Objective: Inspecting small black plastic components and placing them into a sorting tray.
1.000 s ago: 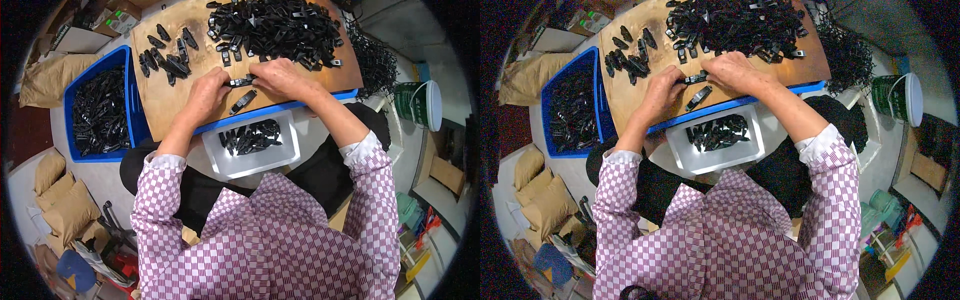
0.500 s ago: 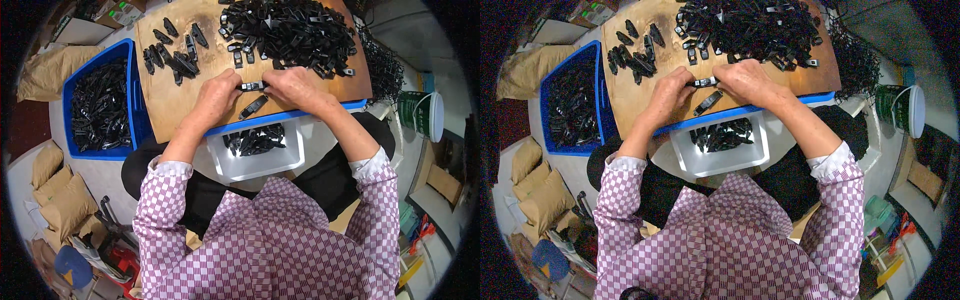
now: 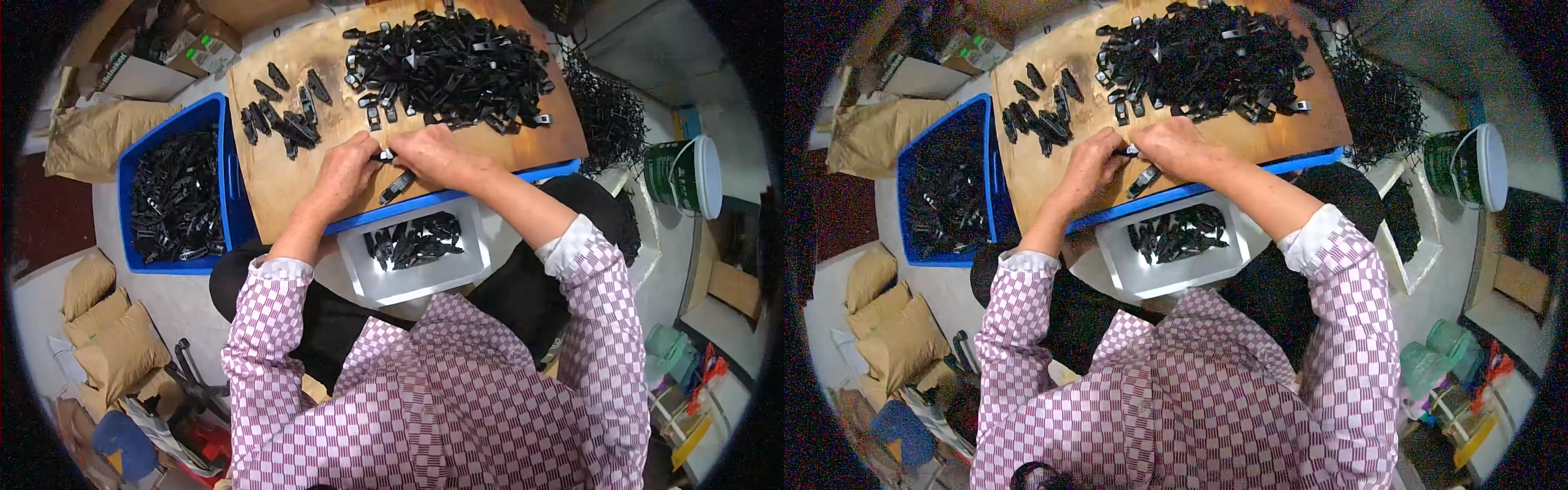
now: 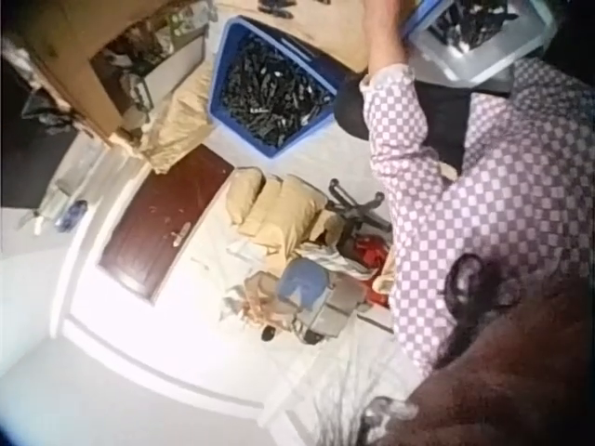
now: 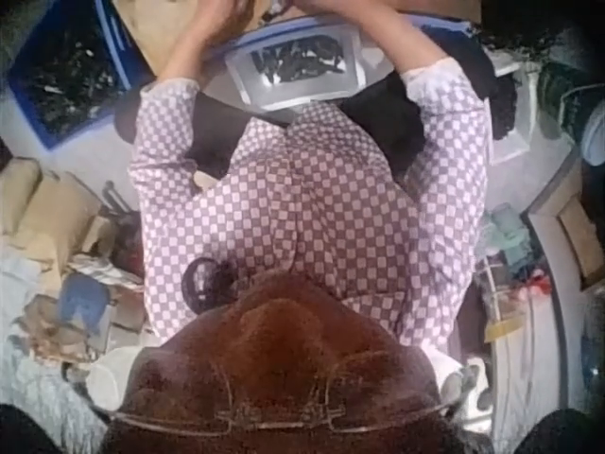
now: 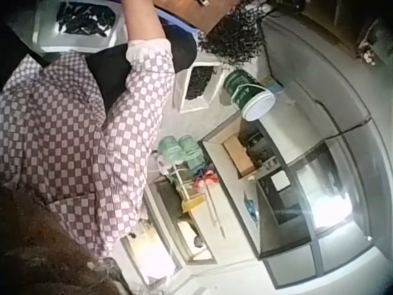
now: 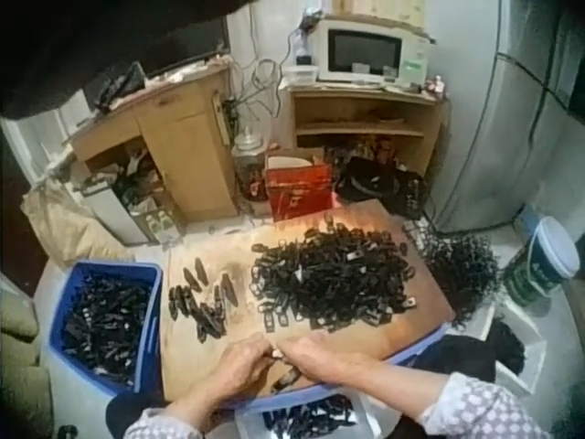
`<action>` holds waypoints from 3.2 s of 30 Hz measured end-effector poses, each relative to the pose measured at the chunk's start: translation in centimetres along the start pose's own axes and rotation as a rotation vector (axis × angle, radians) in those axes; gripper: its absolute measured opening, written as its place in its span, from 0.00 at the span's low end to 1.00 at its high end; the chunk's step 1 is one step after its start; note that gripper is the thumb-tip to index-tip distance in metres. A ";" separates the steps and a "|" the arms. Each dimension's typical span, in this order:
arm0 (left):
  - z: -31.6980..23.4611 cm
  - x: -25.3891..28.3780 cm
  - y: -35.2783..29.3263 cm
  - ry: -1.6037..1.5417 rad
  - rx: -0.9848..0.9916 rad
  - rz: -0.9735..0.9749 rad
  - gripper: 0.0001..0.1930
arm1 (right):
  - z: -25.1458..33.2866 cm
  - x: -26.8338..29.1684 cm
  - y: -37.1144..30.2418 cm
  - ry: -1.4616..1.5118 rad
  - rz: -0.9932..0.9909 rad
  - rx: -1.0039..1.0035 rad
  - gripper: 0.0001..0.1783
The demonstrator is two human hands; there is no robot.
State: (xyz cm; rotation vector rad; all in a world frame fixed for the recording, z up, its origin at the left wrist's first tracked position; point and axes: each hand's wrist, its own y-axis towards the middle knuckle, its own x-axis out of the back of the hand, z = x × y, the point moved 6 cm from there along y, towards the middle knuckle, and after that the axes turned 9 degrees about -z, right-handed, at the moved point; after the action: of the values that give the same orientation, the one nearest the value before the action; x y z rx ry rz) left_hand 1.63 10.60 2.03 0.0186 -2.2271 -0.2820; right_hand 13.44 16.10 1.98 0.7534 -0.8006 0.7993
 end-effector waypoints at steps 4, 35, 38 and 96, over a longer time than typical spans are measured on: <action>-0.3 -0.3 -1.9 0.085 0.032 0.025 0.07 | 1.0 -0.6 -1.0 -0.045 0.129 -0.081 0.10; -0.2 0.3 -1.2 0.633 -0.113 0.114 0.05 | -2.2 1.5 -2.1 -0.305 -0.143 -0.065 0.06; -0.3 0.3 -3.0 0.571 -0.101 0.010 0.09 | -1.9 1.6 -2.2 -0.153 -0.234 -0.087 0.07; 12.7 8.8 -1.6 0.373 0.336 -0.582 0.17 | -0.2 -2.4 1.5 -0.117 -0.125 -0.120 0.09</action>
State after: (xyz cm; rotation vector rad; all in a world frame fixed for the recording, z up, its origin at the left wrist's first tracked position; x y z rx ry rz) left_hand -13.84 10.51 0.88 0.8407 -1.8290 -0.1913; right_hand 11.12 16.24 0.28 0.7399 -0.8891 0.5943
